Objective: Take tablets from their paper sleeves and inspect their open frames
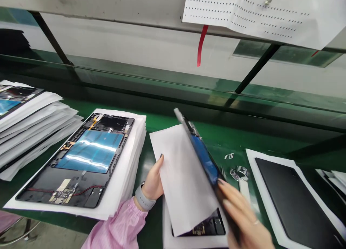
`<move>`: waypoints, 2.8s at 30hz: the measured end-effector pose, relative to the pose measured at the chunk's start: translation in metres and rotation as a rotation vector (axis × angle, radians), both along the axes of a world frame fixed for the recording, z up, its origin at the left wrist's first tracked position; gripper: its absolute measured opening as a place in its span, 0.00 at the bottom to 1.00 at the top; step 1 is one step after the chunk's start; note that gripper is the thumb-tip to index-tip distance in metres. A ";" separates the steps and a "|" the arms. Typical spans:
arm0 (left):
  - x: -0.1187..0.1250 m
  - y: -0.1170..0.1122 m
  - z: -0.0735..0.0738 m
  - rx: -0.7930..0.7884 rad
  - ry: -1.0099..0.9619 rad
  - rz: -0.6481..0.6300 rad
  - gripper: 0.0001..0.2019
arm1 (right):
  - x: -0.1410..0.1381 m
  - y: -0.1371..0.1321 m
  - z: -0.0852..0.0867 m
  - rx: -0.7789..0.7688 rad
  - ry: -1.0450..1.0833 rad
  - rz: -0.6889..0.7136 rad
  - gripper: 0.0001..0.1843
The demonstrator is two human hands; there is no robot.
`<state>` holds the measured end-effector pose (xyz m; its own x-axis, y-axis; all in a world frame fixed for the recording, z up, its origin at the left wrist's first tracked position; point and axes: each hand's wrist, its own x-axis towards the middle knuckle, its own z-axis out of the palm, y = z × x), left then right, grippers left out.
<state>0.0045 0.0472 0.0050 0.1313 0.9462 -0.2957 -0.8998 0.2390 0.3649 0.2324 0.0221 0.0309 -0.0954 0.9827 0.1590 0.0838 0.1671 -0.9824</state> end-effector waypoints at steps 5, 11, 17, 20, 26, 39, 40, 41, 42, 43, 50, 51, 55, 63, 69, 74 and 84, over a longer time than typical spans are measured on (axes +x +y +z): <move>0.002 0.002 0.008 0.001 0.009 -0.071 0.26 | -0.018 0.007 -0.011 0.778 -0.675 0.371 0.36; 0.002 0.003 0.007 -0.173 0.091 -0.039 0.13 | -0.019 0.008 -0.014 0.825 -0.782 0.362 0.29; 0.000 0.002 0.009 -0.207 0.117 0.011 0.06 | -0.014 0.006 -0.013 0.678 -0.766 0.204 0.10; 0.000 0.001 0.009 -0.203 0.123 0.024 0.08 | -0.015 0.007 -0.014 0.684 -0.796 0.217 0.10; 0.000 0.000 0.011 -0.213 0.127 0.016 0.08 | -0.018 0.010 -0.013 0.700 -0.775 0.247 0.13; 0.001 0.003 0.014 -0.286 0.127 0.034 0.05 | -0.004 0.020 0.001 0.587 -0.726 0.479 0.16; 0.000 0.003 0.015 -0.298 0.128 0.040 0.05 | 0.001 0.026 0.006 0.559 -0.688 0.500 0.16; 0.000 0.003 0.017 -0.310 0.129 0.043 0.06 | 0.007 0.034 0.009 0.530 -0.635 0.483 0.15; -0.001 0.003 0.018 -0.321 0.129 0.042 0.06 | 0.013 0.042 0.012 0.498 -0.573 0.422 0.13; -0.001 0.003 0.019 -0.333 0.127 0.038 0.07 | 0.018 0.051 0.012 0.457 -0.512 0.339 0.10; -0.002 0.005 0.023 -0.389 0.122 0.000 0.11 | 0.022 0.086 -0.014 -0.133 -0.057 0.310 0.12; -0.002 0.006 0.023 -0.399 0.121 -0.006 0.12 | 0.019 0.086 -0.017 -0.188 -0.011 0.325 0.12; -0.002 0.005 0.022 -0.422 0.093 -0.044 0.15 | 0.016 0.082 -0.022 -0.226 0.063 0.325 0.12; -0.004 0.003 0.018 -0.350 -0.005 -0.114 0.26 | 0.017 0.080 -0.018 -0.202 0.085 0.270 0.10; -0.007 0.002 0.012 -0.273 -0.003 -0.168 0.22 | 0.015 0.078 -0.014 -0.249 0.122 0.285 0.10; -0.008 0.001 0.009 -0.266 0.046 -0.188 0.21 | 0.013 0.074 -0.014 -0.452 0.369 0.265 0.36; -0.001 0.003 0.014 -0.331 -0.004 -0.199 0.22 | 0.013 0.076 -0.009 -0.588 0.402 0.323 0.18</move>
